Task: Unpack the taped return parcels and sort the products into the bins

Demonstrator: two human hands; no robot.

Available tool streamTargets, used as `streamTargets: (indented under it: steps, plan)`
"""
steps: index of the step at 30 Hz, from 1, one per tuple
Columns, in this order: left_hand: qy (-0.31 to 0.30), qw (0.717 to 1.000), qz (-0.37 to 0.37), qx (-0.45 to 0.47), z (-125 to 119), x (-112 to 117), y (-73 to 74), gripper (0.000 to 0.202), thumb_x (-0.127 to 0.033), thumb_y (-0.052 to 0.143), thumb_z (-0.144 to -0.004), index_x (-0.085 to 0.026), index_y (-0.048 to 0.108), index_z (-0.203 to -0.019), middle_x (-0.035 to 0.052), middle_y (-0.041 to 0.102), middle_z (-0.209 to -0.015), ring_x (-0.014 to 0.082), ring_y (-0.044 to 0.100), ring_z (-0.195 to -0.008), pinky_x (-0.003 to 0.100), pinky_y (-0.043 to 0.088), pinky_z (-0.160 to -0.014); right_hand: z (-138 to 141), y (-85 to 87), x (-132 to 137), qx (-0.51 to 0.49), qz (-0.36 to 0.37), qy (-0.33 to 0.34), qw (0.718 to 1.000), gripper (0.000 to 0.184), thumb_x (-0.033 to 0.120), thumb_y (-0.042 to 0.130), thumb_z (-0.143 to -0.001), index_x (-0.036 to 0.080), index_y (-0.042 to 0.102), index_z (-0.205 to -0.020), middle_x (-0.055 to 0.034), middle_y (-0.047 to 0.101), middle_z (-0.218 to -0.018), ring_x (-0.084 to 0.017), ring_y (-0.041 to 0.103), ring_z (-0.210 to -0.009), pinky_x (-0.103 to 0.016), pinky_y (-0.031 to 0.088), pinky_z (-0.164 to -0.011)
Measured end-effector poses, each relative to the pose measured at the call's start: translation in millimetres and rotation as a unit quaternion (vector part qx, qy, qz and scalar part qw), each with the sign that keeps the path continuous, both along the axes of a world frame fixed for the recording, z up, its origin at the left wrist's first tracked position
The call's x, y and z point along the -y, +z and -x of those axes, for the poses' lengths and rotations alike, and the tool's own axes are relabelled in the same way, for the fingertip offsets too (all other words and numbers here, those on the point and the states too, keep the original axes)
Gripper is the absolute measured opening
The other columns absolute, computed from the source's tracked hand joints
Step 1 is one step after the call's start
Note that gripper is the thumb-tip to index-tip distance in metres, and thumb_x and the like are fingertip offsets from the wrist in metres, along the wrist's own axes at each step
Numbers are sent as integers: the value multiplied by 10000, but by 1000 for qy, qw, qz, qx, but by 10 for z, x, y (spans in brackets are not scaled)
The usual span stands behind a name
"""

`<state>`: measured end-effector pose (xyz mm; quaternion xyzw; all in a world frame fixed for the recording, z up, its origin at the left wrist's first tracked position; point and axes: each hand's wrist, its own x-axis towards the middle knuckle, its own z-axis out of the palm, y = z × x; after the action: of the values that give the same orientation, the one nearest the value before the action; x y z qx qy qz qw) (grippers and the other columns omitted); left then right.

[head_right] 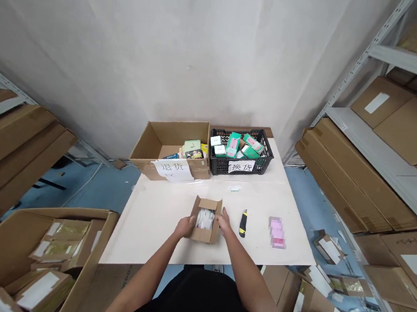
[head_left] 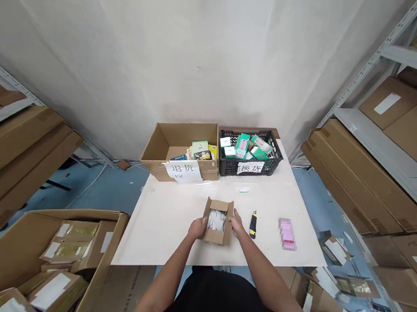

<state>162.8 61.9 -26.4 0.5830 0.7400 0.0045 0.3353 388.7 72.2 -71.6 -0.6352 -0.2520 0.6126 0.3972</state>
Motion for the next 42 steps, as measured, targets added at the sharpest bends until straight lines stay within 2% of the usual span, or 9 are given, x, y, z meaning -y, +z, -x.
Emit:
streamTargets:
  steps: [5, 9, 14, 18, 22, 29, 33, 37, 42]
  plan:
    - [64, 996, -14, 54, 149, 109, -80, 510, -495, 365, -1062, -187, 680, -1321, 107, 781, -1198, 255, 728, -1092, 328, 545, -903, -68, -131, 155, 44, -25, -19, 999, 999, 385, 740, -782, 139, 299, -1645, -169, 693, -1364, -295, 707, -1177, -368, 585, -944]
    - [118, 988, -94, 11, 64, 166, -83, 564, -405, 493, -1020, -140, 494, -1518, 186, 667, -1392, 300, 633, -1273, 410, 524, -1018, -110, -125, 203, 292, -111, 49, 949, 864, 470, 704, -870, 160, 391, -1614, -197, 508, -1578, -366, 435, -1498, -501, 402, -1194]
    - [-112, 984, -139, 20, -157, 135, 8, 385, -77, 557, -869, -267, 763, -1133, 38, 512, -1583, 235, 432, -1495, 345, 436, -1169, 6, 32, 144, 470, -253, 226, 815, 419, 216, 546, -971, 256, 706, -1356, -55, 243, -1747, -317, 46, -1636, -517, 250, -1272]
    - [-184, 979, -77, 43, -147, 189, 63, 317, -106, 574, -842, -227, 814, -1009, -6, 342, -1712, 286, 237, -1608, 402, 334, -1274, 53, 151, 50, 490, -205, 300, 792, 627, 145, 546, -931, 295, 548, -1539, -48, 167, -1768, -351, -3, -1634, -567, 245, -1256]
    - [-206, 970, -51, 114, -5, 313, 52, 296, -258, 544, -925, -212, 810, -802, -12, 422, -1675, 302, 91, -1640, 462, 203, -1328, 54, 219, -117, 501, -186, 327, 779, 903, 101, 569, -862, 330, 259, -1678, -53, 71, -1781, -376, -61, -1629, -596, 166, -1271]
    - [-220, 966, -65, 123, -74, 532, -80, 365, -353, 955, -629, -210, 813, -934, 63, 303, -1729, 406, 74, -1630, 553, 228, -1305, 278, 143, -517, 509, -95, 352, 780, 1045, 168, 689, -826, 327, 133, -1697, -138, 0, -1776, -437, -86, -1611, -696, 151, -1216]
    - [-214, 968, -97, 91, -217, 610, -161, 200, -375, 869, -778, -228, 820, -905, 26, 258, -1746, 386, 47, -1635, 558, 257, -1293, 264, 182, -706, 482, -34, 378, 790, 1010, 208, 720, -851, 323, 171, -1691, -175, 40, -1767, -439, -31, -1612, -704, 173, -1203]
    - [-190, 971, -134, 49, -251, 545, -181, 144, -333, 734, -900, -228, 827, -932, 17, 303, -1731, 343, 105, -1636, 508, 253, -1309, 191, 305, -739, 514, -129, 370, 763, 999, 148, 710, -838, 312, 208, -1686, -136, 50, -1774, -379, -61, -1624, -650, 126, -1239]
    - [-160, 978, -136, 11, -213, 249, -131, 167, -291, 696, -907, -224, 820, -995, 7, 338, -1718, 312, 153, -1629, 463, 209, -1330, 203, 235, -522, 501, -306, 459, 667, 862, 94, 691, -833, 256, 391, -1625, -116, 76, -1772, -286, -52, -1640, -554, 74, -1290]
